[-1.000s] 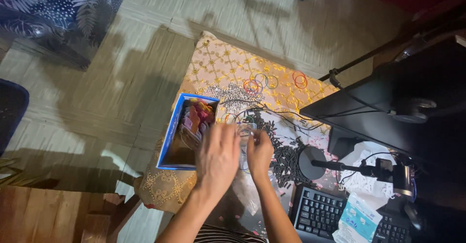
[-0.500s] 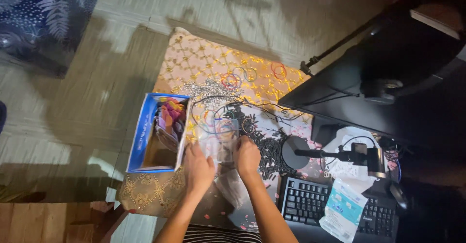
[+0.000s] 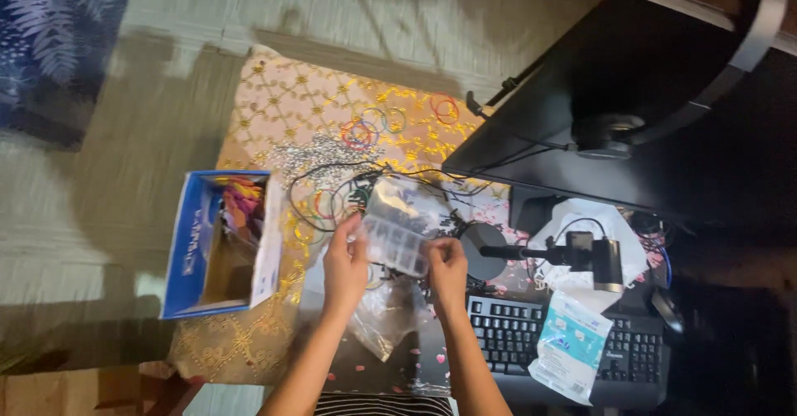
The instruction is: Organizing small items, craft supplies, and headbands on a table and wall.
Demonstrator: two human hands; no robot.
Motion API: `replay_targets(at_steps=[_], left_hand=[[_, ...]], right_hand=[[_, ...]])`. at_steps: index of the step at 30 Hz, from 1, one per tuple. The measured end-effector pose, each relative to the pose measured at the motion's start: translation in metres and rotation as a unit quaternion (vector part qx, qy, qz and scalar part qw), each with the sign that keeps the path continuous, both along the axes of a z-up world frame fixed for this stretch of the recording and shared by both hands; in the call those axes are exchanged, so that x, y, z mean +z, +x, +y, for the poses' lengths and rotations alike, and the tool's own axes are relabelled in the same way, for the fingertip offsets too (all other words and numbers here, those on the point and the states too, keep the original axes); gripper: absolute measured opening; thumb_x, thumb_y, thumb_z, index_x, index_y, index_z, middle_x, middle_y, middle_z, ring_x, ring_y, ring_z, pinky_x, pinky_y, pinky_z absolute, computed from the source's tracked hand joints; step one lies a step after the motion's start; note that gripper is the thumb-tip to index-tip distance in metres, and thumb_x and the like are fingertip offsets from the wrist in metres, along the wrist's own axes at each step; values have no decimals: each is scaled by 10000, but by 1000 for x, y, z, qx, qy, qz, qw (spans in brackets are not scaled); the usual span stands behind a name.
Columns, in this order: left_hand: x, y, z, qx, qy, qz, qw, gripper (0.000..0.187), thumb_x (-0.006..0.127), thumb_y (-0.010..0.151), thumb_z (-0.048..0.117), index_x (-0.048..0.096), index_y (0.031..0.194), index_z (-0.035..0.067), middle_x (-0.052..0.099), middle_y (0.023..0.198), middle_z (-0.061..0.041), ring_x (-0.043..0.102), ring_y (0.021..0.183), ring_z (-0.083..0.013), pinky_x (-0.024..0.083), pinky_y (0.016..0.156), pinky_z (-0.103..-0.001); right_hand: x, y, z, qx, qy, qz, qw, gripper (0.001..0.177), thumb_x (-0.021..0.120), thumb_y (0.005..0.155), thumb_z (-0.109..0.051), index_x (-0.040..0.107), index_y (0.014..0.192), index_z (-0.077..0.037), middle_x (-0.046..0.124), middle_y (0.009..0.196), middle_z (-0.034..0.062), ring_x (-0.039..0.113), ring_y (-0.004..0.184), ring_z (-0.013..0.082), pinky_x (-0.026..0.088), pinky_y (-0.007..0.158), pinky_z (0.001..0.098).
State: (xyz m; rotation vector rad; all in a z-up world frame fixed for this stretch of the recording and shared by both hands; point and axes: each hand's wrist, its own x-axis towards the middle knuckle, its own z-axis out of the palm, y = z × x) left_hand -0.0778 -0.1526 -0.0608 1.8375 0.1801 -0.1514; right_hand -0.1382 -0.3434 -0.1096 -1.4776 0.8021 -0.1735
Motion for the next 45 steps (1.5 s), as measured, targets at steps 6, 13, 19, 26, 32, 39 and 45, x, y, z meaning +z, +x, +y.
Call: replay_targets(at_steps=[6, 13, 19, 26, 32, 39, 45], left_hand=[[0, 5, -39, -22, -65, 10, 998, 420, 585, 991, 131, 490, 1386, 26, 593, 1351, -197, 657, 1160, -291, 578, 873, -377], [-23, 4, -34, -28, -74, 15, 997, 483, 476, 953, 10, 420, 1431, 54, 634, 1310, -200, 729, 1078, -279, 577, 866, -364], [-20, 7, -19, -39, -90, 87, 991, 428, 425, 934, -23, 483, 1349, 63, 644, 1287, -173, 726, 1066, -262, 619, 787, -379], [-5, 26, -10, -40, -40, -36, 998, 315, 536, 948, -3, 548, 1263, 7, 688, 1226, -192, 704, 1127, -327, 547, 959, -394], [55, 68, -19, -59, -29, -88, 994, 347, 535, 944, 27, 561, 1288, 3, 661, 1265, -230, 639, 1192, -397, 489, 1021, -458], [51, 131, -51, 4, -59, -44, 997, 415, 525, 956, 110, 500, 1351, -16, 607, 1334, -256, 605, 1219, -424, 479, 1016, -469], [0, 184, -65, 78, -47, -75, 993, 384, 522, 962, 29, 507, 1344, -5, 611, 1350, -255, 584, 1269, -427, 468, 1040, -464]], right_hand=[[22, -6, -10, -127, 14, 2, 992, 193, 622, 942, -100, 484, 1025, 7, 571, 682, 98, 563, 462, 164, 506, 417, 315], [4, -5, -17, -166, 0, -23, 986, 280, 622, 963, -114, 399, 1077, 13, 578, 804, 114, 594, 507, 171, 610, 487, 373], [-31, 13, -27, -204, -16, -40, 978, 306, 630, 980, -141, 391, 1083, 18, 587, 850, 121, 638, 567, 175, 637, 530, 375], [7, 16, 4, -199, -175, 57, 962, 352, 678, 964, -202, 453, 1121, 19, 652, 879, 178, 654, 662, 239, 547, 611, 392], [62, 68, 69, -68, -382, 26, 921, 221, 679, 933, -160, 666, 1083, 2, 700, 938, 156, 649, 804, 270, 528, 761, 395], [24, 165, 53, 69, -511, -50, 855, 321, 708, 913, -105, 687, 1220, -13, 678, 957, 179, 640, 890, 331, 519, 790, 450], [9, 230, 30, 54, -492, -23, 869, 483, 676, 945, -134, 543, 1360, 75, 648, 888, 198, 620, 830, 355, 505, 754, 470]])
